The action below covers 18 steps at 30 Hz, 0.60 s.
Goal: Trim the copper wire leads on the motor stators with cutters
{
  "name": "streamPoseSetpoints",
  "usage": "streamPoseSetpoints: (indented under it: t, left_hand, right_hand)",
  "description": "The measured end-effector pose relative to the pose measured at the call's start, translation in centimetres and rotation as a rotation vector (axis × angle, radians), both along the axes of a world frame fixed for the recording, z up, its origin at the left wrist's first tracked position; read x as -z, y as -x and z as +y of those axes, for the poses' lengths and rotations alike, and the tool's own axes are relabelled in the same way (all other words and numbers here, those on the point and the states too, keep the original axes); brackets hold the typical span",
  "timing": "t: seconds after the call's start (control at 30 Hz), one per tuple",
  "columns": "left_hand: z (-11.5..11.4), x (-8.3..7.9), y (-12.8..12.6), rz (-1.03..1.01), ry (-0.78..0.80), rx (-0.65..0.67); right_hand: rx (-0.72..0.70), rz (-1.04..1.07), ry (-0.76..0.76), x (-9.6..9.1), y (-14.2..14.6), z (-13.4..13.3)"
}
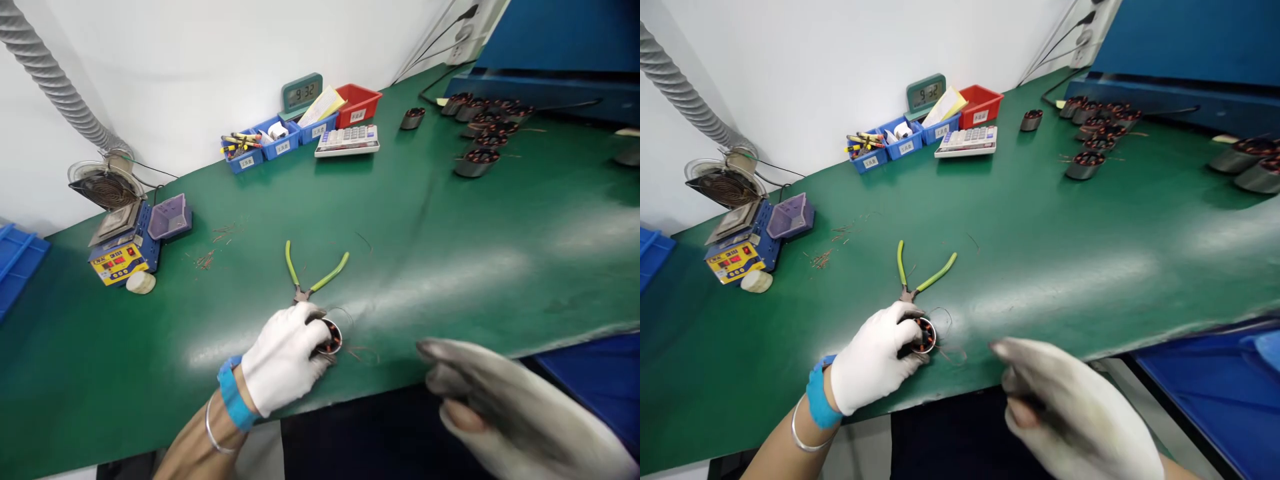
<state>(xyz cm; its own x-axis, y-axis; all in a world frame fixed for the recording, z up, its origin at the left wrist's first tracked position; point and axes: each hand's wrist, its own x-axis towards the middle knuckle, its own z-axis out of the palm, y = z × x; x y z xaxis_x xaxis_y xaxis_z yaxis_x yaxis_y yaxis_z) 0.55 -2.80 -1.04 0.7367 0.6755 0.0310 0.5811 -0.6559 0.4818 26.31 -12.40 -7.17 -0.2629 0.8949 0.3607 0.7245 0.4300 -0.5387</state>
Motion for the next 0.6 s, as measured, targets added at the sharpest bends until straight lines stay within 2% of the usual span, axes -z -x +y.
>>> streamPoseSetpoints:
  t: [0.07, 0.13, 0.23, 0.3, 0.37, 0.47, 0.6]
  left_hand:
    - [0.1, -0.1, 0.1, -0.062, 0.024, -0.022]
    - [0.1, -0.1, -0.2, -0.129, 0.068, -0.103]
    - [0.1, -0.1, -0.9, -0.201, 0.168, -0.318]
    - [0.3, 0.0, -1.3, -0.181, 0.234, -0.398]
    - [0.6, 0.0, -1.4, -0.131, 0.270, -0.379]
    - [1.2, -0.2, -1.1, -0.077, 0.288, -0.285]
    - [2.0, -0.5, -0.4, 0.028, 0.257, -0.167]
  right_hand:
    - [0.021, 0.000, -0.105, -0.9, 0.5, 1.9]
    - [-0.063, -0.087, -0.189, -1.5, 1.5, 4.1]
    - [-0.220, -0.148, -0.192, -1.9, 2.9, 6.4]
    - [-0.295, -0.161, -0.145, -2.0, 3.4, 7.0]
    - [-0.348, -0.184, -0.082, -2.0, 3.5, 7.1]
    - [-0.395, -0.251, -0.009, -2.0, 3.7, 7.0]
    - [-0.403, -0.390, -0.028, -2.3, 3.9, 7.2]
